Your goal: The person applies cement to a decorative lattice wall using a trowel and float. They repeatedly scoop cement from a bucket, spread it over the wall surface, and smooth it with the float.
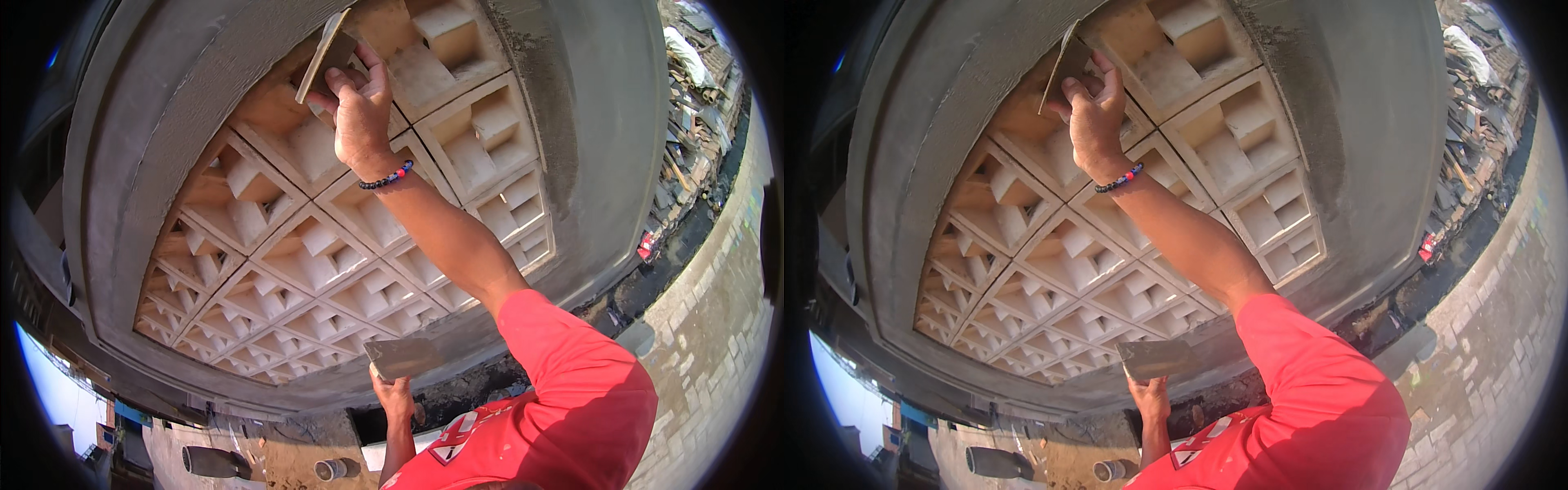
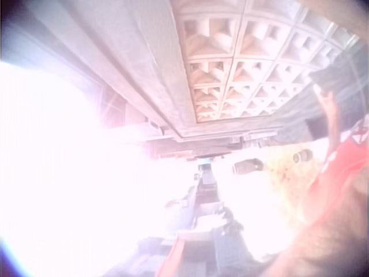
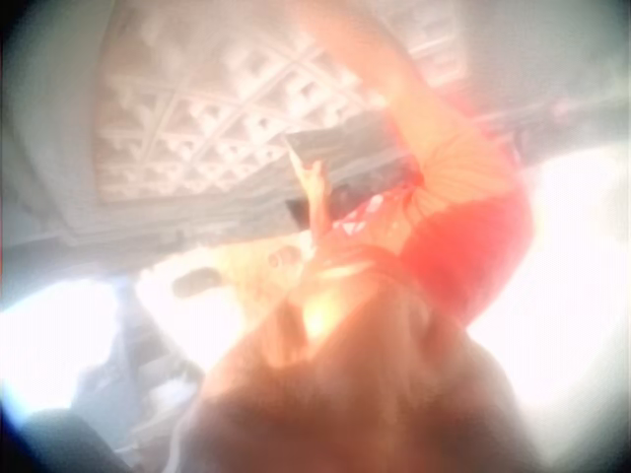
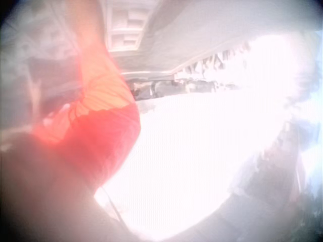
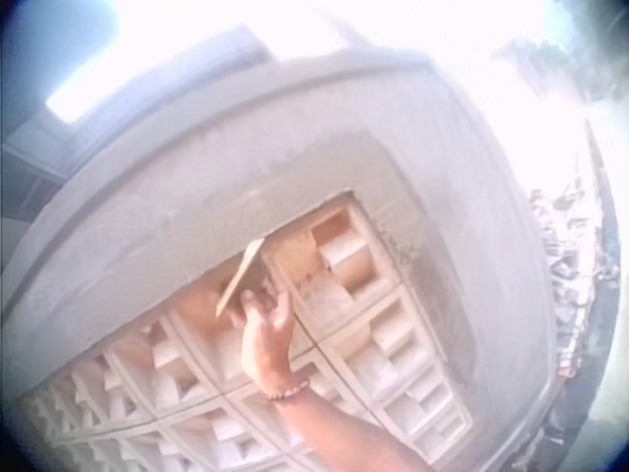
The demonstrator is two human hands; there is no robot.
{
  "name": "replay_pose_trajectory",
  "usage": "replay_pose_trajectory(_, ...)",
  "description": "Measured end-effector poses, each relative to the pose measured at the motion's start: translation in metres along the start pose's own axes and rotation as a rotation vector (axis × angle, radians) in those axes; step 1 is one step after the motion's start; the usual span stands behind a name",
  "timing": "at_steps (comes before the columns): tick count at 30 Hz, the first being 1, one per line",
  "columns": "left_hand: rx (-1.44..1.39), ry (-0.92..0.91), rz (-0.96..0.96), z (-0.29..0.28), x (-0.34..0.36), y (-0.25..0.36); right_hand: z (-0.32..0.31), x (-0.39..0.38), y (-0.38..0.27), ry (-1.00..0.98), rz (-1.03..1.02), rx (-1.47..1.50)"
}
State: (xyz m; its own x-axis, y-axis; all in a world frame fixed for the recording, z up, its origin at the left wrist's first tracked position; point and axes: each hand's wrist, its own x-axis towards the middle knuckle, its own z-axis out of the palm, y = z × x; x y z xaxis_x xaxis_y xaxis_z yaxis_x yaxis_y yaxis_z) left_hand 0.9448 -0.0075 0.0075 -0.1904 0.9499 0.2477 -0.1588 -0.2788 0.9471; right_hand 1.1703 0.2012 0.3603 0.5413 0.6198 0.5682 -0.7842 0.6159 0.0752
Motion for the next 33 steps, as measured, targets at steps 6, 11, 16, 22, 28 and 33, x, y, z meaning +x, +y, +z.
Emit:
replay_pose_trajectory(6,-0.166,0.040,-0.074,0.010,0.005,0.008,-0.046,-0.030,-0.039,-0.160,0.126,-0.095)
replay_pose_trajectory(11,-0.245,0.013,-0.145,0.029,0.027,0.003,-0.105,-0.072,-0.107,-0.272,0.324,0.056)
replay_pose_trajectory(16,-0.308,0.000,-0.153,0.036,0.028,-0.007,-0.146,-0.125,-0.171,-0.056,0.364,0.110)
replay_pose_trajectory(22,-0.375,-0.065,-0.250,0.050,0.031,-0.015,-0.146,-0.153,-0.190,-0.074,0.553,0.201)
replay_pose_trajectory(28,-0.371,-0.200,-0.340,0.051,0.036,-0.029,-0.164,-0.187,-0.178,-0.030,0.675,0.506)
replay_pose_trajectory(33,-0.421,-0.231,-0.311,0.071,0.041,-0.018,-0.161,-0.200,-0.177,-0.060,0.847,0.662)
